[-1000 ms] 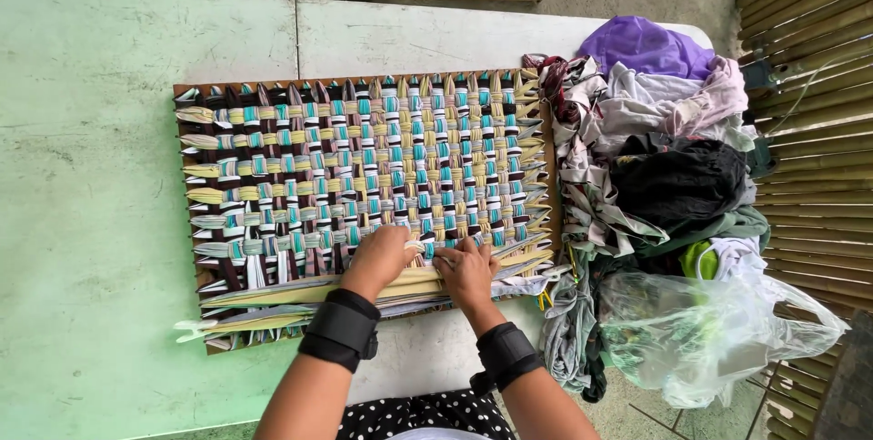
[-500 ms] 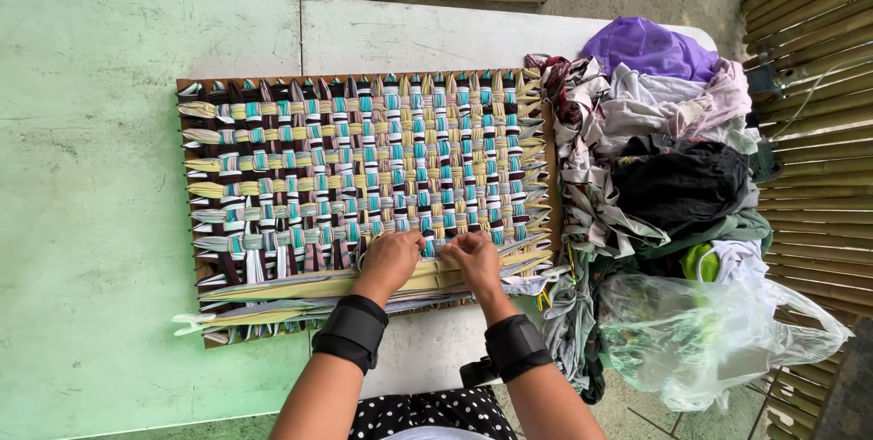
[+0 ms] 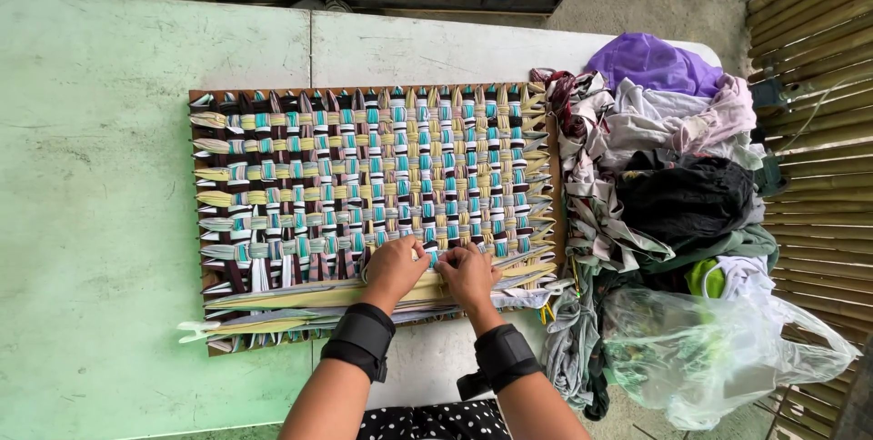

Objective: Weave a rug by threading strips of fabric through a wooden frame.

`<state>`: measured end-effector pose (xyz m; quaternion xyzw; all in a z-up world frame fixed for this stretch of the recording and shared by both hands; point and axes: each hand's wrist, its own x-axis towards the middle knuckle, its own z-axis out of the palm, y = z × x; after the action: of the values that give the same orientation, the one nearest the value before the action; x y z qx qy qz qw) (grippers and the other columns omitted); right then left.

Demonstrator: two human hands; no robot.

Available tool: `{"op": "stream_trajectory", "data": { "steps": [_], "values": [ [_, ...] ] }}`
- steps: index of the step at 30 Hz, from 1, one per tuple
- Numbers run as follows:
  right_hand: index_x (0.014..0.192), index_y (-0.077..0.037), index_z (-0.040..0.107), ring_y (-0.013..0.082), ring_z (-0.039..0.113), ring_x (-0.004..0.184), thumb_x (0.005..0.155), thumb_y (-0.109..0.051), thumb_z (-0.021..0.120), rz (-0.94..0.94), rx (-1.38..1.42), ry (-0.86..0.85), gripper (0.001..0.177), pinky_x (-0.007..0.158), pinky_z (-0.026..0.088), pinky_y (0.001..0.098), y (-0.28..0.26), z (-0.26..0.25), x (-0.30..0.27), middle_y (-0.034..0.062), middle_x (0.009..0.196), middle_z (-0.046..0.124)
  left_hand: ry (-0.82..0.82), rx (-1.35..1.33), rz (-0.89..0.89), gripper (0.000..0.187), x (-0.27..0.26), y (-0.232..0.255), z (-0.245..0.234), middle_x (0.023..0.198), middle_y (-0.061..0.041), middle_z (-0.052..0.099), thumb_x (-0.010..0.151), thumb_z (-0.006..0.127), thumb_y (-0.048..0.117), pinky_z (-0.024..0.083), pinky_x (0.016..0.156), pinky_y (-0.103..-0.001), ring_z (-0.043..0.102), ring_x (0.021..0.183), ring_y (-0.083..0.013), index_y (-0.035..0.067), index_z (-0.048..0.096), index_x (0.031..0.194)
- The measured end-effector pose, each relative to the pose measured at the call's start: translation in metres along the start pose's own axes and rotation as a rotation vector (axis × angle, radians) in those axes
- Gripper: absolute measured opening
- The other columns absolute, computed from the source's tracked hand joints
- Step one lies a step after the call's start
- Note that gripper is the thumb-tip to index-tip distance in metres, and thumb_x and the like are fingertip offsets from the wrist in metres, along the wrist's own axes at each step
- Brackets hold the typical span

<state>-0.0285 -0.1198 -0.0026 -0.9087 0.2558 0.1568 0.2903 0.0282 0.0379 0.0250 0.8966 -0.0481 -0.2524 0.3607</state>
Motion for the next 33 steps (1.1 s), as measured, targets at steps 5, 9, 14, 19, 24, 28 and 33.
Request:
{"op": "stream_trajectory", "data": {
  "steps": [5,9,14,19,24,28,33],
  "values": [
    [0.086,-0.02,0.077,0.0212,0.054,0.103,0.082,-0.036,0.079,-0.039,0.082,-0.057,0.016,0.094,0.029,0.0495,0.028,0.007,0.011,-0.0022,0.092,0.06,0.082,0.119,-0.013,0.027,0.008,-0.003,0.023,0.074,-0.008,0.072,0.077,0.084,0.033,0.056,0.073,-0.044,0.071,0.075,-0.0289,0.012,0.068,0.076],
    [0.089,-0.02,0.074,0.0199,0.056,0.094,0.086,-0.033,0.078,-0.097,0.236,-0.058,0.014,0.089,0.037,0.0468,0.059,0.033,0.025,-0.0022,0.089,0.058,0.13,0.185,-0.044,0.021,0.011,-0.01,0.036,0.074,-0.007,0.073,0.074,0.086,0.027,0.057,0.076,-0.043,0.072,0.077,-0.0288,0.015,0.069,0.076],
    [0.099,-0.022,0.077,0.0172,0.06,0.087,0.087,-0.027,0.076,-0.073,0.289,0.02,0.013,0.083,0.045,0.0405,0.028,0.008,0.014,-0.0042,0.091,0.058,0.102,0.03,-0.01,0.022,0.017,-0.019,0.022,0.075,-0.008,0.072,0.072,0.086,0.026,0.058,0.071,-0.044,0.072,0.077,-0.0302,0.013,0.068,0.072],
    [0.104,-0.025,0.083,0.0195,0.056,0.094,0.085,-0.021,0.08,-0.062,0.027,0.014,0.02,0.082,0.037,0.0454,0.019,0.0,0.019,0.0003,0.095,0.056,0.03,-0.087,-0.004,0.025,0.02,-0.026,0.016,0.077,-0.011,0.072,0.071,0.086,0.027,0.057,0.07,-0.044,0.071,0.076,-0.0318,0.012,0.066,0.07],
    [0.107,-0.026,0.073,0.0237,0.062,0.094,0.075,-0.026,0.084,-0.112,0.12,-0.06,0.034,0.083,0.046,0.0472,0.012,-0.01,0.009,-0.0009,0.1,0.055,0.018,-0.17,-0.032,0.034,0.018,-0.025,0.015,0.084,-0.015,0.071,0.082,0.083,0.03,0.054,0.07,-0.048,0.07,0.081,-0.0345,0.009,0.06,0.092],
    [0.106,-0.02,0.06,0.027,0.061,0.101,0.069,-0.028,0.088,-0.069,-0.071,0.008,0.047,0.08,0.039,0.0499,-0.006,-0.015,0.005,-0.0004,0.103,0.057,0.035,-0.208,0.048,0.029,0.012,-0.032,0.012,0.088,-0.013,0.073,0.081,0.082,0.027,0.054,0.07,-0.046,0.071,0.083,-0.0338,0.009,0.061,0.093],
    [0.1,-0.017,0.05,0.0304,0.06,0.098,0.072,-0.027,0.081,-0.087,-0.178,0.083,0.042,0.077,0.039,0.0498,-0.002,-0.007,0.011,0.0029,0.101,0.056,-0.118,-0.073,-0.082,0.022,-0.001,-0.022,-0.029,0.085,-0.014,0.074,0.091,0.074,0.027,0.055,0.076,-0.045,0.074,0.081,-0.0328,0.012,0.06,0.098]
  ]
}}
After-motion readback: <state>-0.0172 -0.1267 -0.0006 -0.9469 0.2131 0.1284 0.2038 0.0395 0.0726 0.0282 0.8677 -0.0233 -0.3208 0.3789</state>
